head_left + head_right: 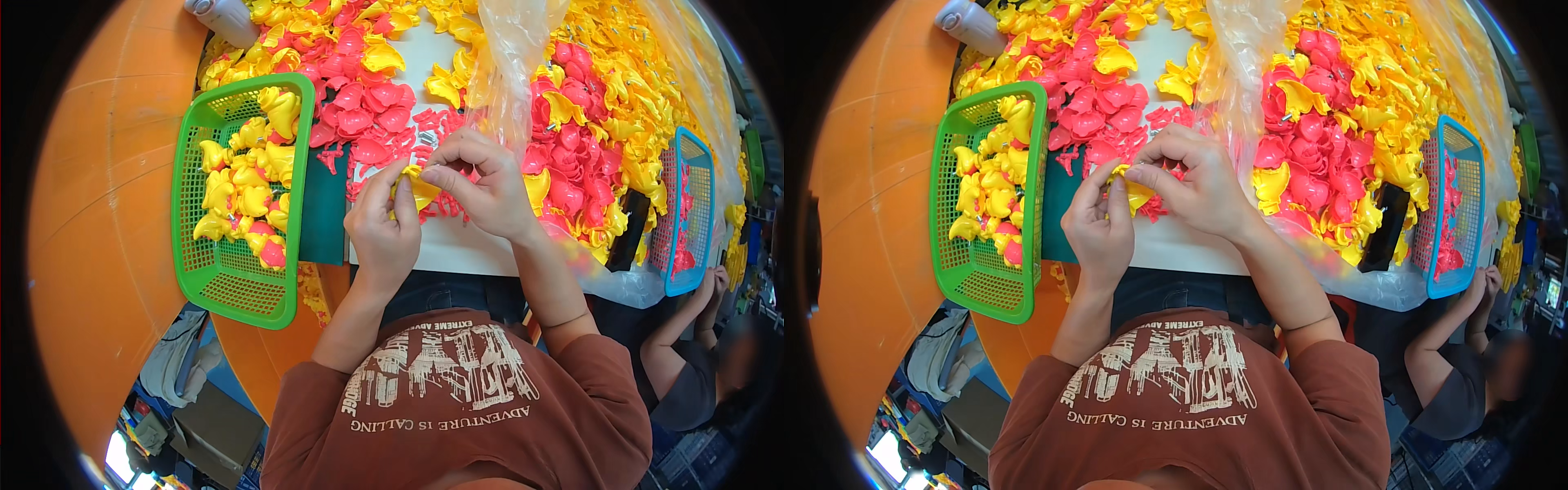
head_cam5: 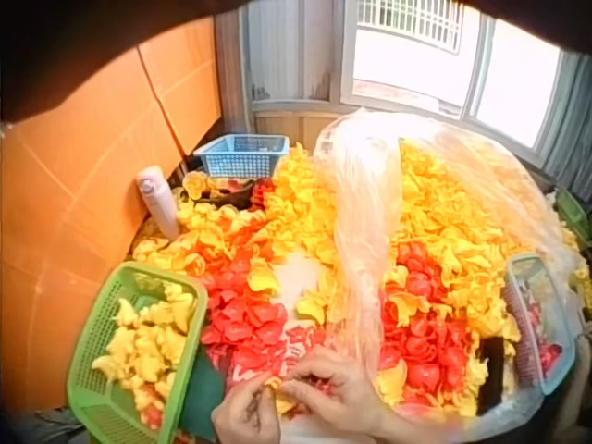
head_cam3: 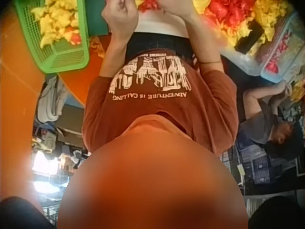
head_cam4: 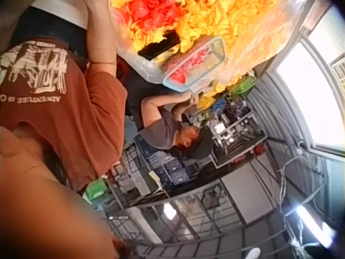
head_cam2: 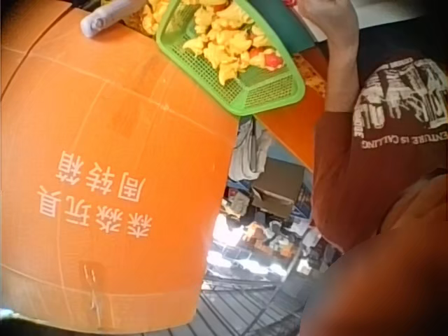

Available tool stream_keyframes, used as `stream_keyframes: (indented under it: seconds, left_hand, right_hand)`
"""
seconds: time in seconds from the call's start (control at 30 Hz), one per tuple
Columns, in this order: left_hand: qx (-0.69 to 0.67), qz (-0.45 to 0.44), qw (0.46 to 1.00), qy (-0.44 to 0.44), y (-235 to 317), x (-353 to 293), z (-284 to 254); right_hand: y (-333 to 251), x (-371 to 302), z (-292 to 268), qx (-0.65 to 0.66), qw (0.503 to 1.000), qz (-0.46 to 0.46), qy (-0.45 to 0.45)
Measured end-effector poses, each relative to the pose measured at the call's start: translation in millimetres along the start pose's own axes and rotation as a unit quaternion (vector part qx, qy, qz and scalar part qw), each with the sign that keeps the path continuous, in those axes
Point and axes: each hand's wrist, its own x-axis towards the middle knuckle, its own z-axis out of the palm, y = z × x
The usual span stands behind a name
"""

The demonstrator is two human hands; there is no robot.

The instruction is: Assembling small plastic toy ducks from multiple colored components on a factory workbench.

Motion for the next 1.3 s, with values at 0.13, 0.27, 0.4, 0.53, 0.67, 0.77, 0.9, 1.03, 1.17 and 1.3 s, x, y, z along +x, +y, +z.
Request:
stream_keyframes:
  seconds: [0.13,0.27,0.4,0.53,0.67,0.77,0.9,1.03,1.17,1.3]
  left_hand:
    - [0.028,-0.025,0.999,-0.033,7,-2,-2]
    - [-0.084,-0.077,0.993,-0.029,7,-6,-3]
    - [-0.237,-0.142,0.960,-0.054,-2,-11,-5]
    - [-0.320,-0.288,0.901,-0.049,-13,-9,-20]
    - [-0.301,-0.336,0.892,-0.009,-23,-6,-39]
    - [-0.312,-0.352,0.882,0.025,-35,-7,-45]
    - [-0.341,-0.370,0.864,0.029,-37,-1,-46]
    - [-0.446,-0.419,0.791,-0.015,-25,13,-37]
    - [-0.493,-0.381,0.780,-0.059,-19,11,-17]
    - [-0.498,-0.342,0.797,0.000,-12,11,3]
  right_hand:
    - [-1,1,6,0.003,1.000,0.005,0.021]
    - [2,5,11,0.005,1.000,-0.011,0.025]
    - [23,10,19,0.115,0.990,0.065,-0.044]
    - [44,16,38,0.158,0.974,0.143,-0.080]
    - [50,44,53,-0.228,0.973,-0.010,0.045]
    - [56,59,69,-0.368,0.929,0.043,-0.012]
    - [55,52,62,-0.298,0.949,-0.108,0.008]
    - [31,24,39,-0.166,0.956,-0.241,0.030]
    - [27,5,32,-0.197,0.952,-0.231,0.041]
    - [18,-10,27,-0.102,0.977,-0.051,0.178]
